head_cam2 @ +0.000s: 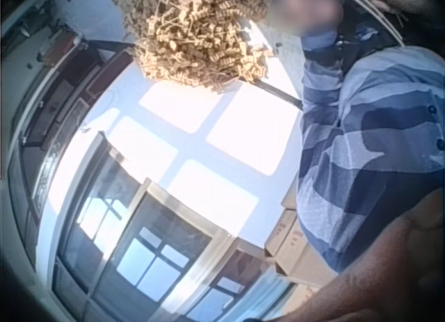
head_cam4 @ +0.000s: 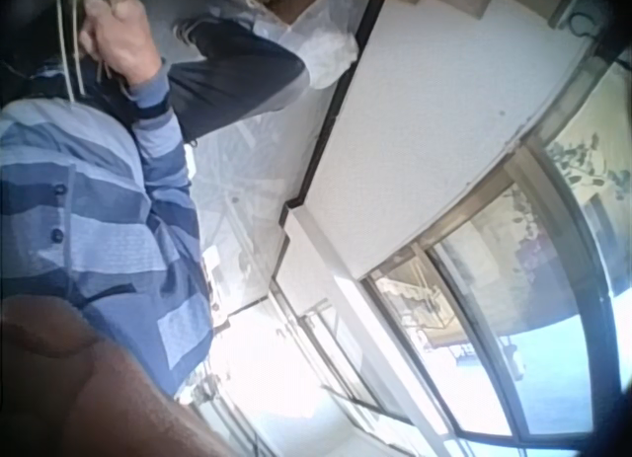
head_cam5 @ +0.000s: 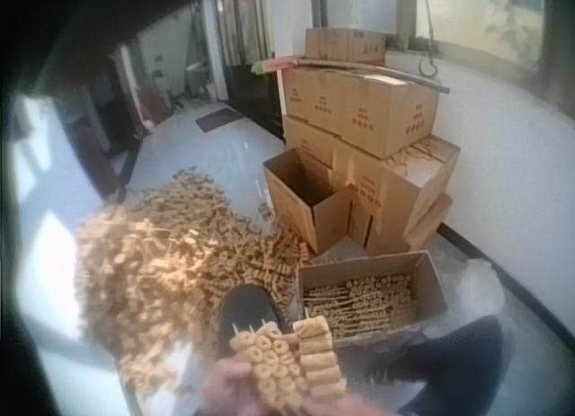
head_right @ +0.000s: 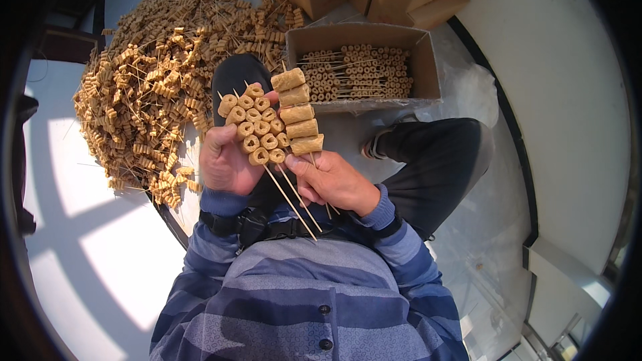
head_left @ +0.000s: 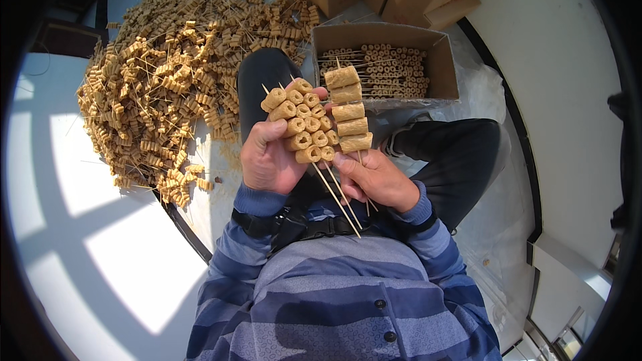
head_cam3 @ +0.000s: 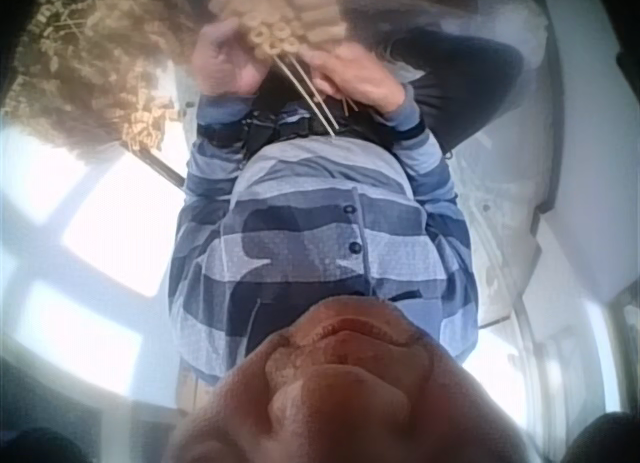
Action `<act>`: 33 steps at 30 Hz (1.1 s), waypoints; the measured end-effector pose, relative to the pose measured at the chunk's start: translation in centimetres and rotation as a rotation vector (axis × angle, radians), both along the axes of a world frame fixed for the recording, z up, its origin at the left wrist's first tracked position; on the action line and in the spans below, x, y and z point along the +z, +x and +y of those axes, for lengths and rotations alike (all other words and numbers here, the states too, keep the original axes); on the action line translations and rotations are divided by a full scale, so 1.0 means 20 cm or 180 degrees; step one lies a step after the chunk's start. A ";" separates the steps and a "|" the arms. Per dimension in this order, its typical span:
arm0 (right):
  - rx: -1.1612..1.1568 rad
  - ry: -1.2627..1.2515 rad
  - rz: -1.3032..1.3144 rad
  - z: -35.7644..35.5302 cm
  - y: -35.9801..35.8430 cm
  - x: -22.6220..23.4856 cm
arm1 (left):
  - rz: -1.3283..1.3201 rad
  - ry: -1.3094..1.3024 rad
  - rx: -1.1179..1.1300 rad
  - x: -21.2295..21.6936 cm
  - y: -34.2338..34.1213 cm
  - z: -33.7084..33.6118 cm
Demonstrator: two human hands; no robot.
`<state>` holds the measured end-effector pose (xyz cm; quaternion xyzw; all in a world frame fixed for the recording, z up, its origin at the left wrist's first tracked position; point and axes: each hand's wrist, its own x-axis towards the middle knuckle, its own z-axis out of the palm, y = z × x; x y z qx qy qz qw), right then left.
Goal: The person sits on a stool and repeatedly picks up small cylindrical snack pieces and wooden skewers, threading the snacks onto the skewers. The assembled skewers are placed into a cardboard box. The person occasionally gathers loose snacks from the floor and continues assembling.
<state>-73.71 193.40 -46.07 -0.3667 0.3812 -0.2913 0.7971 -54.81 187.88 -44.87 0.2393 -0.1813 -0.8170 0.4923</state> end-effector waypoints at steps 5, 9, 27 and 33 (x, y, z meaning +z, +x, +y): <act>0.0023 -0.0033 0.0540 -0.01 -0.01 0.01 | 0.0119 0.0117 -0.0049 -0.02 0.02 0.00; -0.0622 -0.0198 0.1079 -0.03 -0.04 0.04 | 0.0089 -0.0022 0.0030 -0.02 0.05 -0.03; 0.0638 -0.1144 0.2386 -0.11 -0.07 0.08 | 0.0228 0.0243 -0.0225 -0.05 -0.04 -0.04; 0.0716 -0.1302 0.2455 -0.11 -0.03 0.04 | 0.0243 0.0147 -0.0527 -0.07 -0.04 -0.06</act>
